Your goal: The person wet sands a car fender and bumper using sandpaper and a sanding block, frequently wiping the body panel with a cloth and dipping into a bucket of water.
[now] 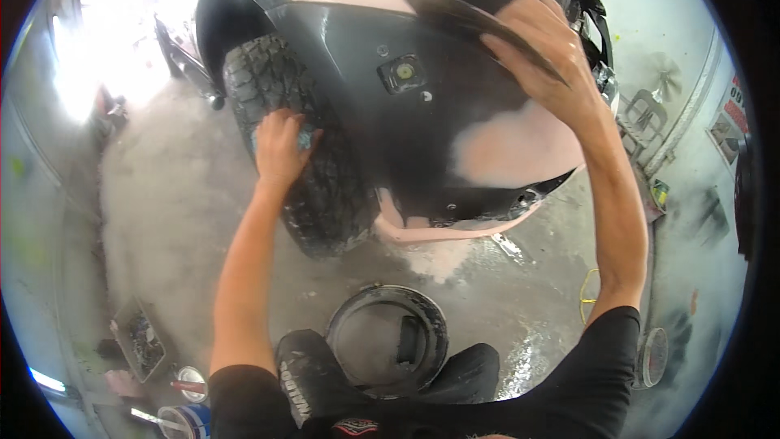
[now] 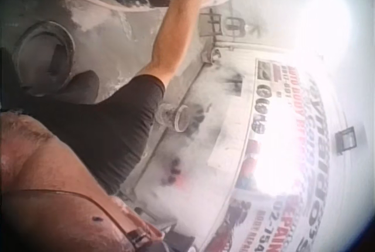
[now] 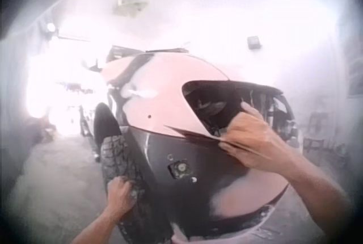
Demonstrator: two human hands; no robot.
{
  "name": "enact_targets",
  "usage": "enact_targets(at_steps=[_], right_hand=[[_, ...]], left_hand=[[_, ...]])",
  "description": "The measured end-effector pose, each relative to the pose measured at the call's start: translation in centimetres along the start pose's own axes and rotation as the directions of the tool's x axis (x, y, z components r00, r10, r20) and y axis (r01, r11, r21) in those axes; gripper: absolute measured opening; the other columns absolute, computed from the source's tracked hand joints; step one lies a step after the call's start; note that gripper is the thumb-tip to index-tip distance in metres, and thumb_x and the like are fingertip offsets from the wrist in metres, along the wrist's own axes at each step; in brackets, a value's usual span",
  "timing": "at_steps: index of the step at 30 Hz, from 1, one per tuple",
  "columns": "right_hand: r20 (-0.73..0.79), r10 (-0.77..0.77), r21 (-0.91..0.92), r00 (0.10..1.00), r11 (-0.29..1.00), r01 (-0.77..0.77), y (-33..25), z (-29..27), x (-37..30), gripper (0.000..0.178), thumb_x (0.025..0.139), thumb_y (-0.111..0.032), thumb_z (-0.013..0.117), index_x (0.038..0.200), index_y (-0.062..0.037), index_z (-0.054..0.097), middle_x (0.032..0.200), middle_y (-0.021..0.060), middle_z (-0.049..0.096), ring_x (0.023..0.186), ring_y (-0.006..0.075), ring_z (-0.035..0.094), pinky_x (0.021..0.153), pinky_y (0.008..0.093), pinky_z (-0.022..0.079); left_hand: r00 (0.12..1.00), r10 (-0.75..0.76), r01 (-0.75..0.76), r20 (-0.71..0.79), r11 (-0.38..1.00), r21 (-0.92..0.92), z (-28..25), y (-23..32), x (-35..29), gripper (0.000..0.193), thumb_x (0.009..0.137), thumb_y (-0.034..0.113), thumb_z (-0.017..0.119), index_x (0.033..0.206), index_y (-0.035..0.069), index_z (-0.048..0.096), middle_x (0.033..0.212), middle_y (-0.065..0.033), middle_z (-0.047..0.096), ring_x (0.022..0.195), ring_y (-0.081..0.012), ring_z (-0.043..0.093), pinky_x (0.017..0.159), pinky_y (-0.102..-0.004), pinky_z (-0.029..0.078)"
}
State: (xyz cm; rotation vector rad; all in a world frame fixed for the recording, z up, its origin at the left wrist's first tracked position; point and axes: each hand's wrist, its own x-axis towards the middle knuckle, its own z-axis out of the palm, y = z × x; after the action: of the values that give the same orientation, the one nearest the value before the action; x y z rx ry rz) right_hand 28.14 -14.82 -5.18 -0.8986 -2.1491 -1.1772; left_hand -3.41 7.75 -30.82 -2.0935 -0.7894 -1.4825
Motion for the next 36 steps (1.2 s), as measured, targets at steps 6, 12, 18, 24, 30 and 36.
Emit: enact_targets(at_steps=[6,12,18,24,30,36], right_hand=[[0.037,0.309,0.088,0.950,0.946,-0.311,2.3,-5.7,-7.6,0.017,0.088,-0.006,0.079,0.100,0.0036,0.071,0.083,0.0098,0.060,0.078,0.0263,0.060,0.105,0.0423,0.049],[-0.247,0.836,0.550,0.490,0.538,-0.639,0.3,-0.2,-6.5,0.027,0.096,-0.017,0.079,0.114,0.0031,0.075,0.100,0.0032,0.076,0.092,0.0148,0.067,0.091,0.0316,0.053],[-0.257,0.876,0.666,0.408,0.467,-0.581,3.8,-0.2,-11.0,0.040,0.096,-0.025,0.079,0.122,0.0043,0.074,0.119,0.0113,0.077,0.106,0.0195,0.069,0.100,0.0343,0.051],[-0.438,0.682,0.468,0.586,0.729,-0.499,3.1,1.0,-10.1,0.020,0.098,-0.014,0.075,0.112,0.0007,0.077,0.069,0.0023,0.062,0.062,0.0114,0.047,0.065,0.0241,0.046],[-0.375,0.573,0.200,0.729,0.818,-0.540,7.0,1.7,-14.5,0.030,0.100,-0.011,0.069,0.128,-0.0157,0.078,0.107,0.0056,0.078,0.088,0.0093,0.063,0.089,0.0229,0.050],[-0.097,0.901,0.622,0.424,0.387,-0.681,5.2,1.4,-11.3,0.035,0.095,-0.017,0.080,0.127,-0.0041,0.076,0.111,0.0030,0.076,0.092,0.0072,0.062,0.087,0.0234,0.050]], left_hand=[[0.999,-0.033,0.032,0.018,0.999,0.018,-0.1,0.1,-0.1,0.039,0.080,0.025,0.088,0.109,0.008,0.068,0.116,-0.0118,0.063,0.106,-0.0330,0.061,0.089,-0.0447,0.047],[0.911,-0.393,0.351,-0.128,0.898,-0.265,-1.0,-0.5,2.0,0.025,0.089,0.018,0.082,0.106,0.005,0.070,0.106,-0.0157,0.067,0.104,-0.0347,0.064,0.094,-0.0441,0.048],[0.820,-0.367,0.181,-0.439,0.894,-0.410,-5.8,3.1,13.3,0.025,0.092,0.022,0.083,0.101,0.003,0.070,0.101,-0.0123,0.067,0.102,-0.0294,0.063,0.094,-0.0404,0.048],[0.893,0.348,-0.397,-0.284,0.908,-0.136,-5.7,11.9,22.9,0.026,0.091,0.024,0.084,0.092,0.004,0.068,0.090,-0.0123,0.066,0.082,-0.0308,0.065,0.074,-0.0423,0.052],[0.901,0.431,-0.432,-0.045,0.885,-0.176,-4.9,20.0,26.5,0.035,0.088,0.032,0.084,0.103,0.006,0.066,0.101,-0.0135,0.064,0.098,-0.0373,0.063,0.084,-0.0468,0.050],[0.824,0.481,-0.479,-0.300,0.874,0.084,-7.3,6.3,22.7,0.030,0.089,0.028,0.085,0.102,0.008,0.068,0.104,-0.0131,0.067,0.101,-0.0360,0.064,0.088,-0.0463,0.051]])
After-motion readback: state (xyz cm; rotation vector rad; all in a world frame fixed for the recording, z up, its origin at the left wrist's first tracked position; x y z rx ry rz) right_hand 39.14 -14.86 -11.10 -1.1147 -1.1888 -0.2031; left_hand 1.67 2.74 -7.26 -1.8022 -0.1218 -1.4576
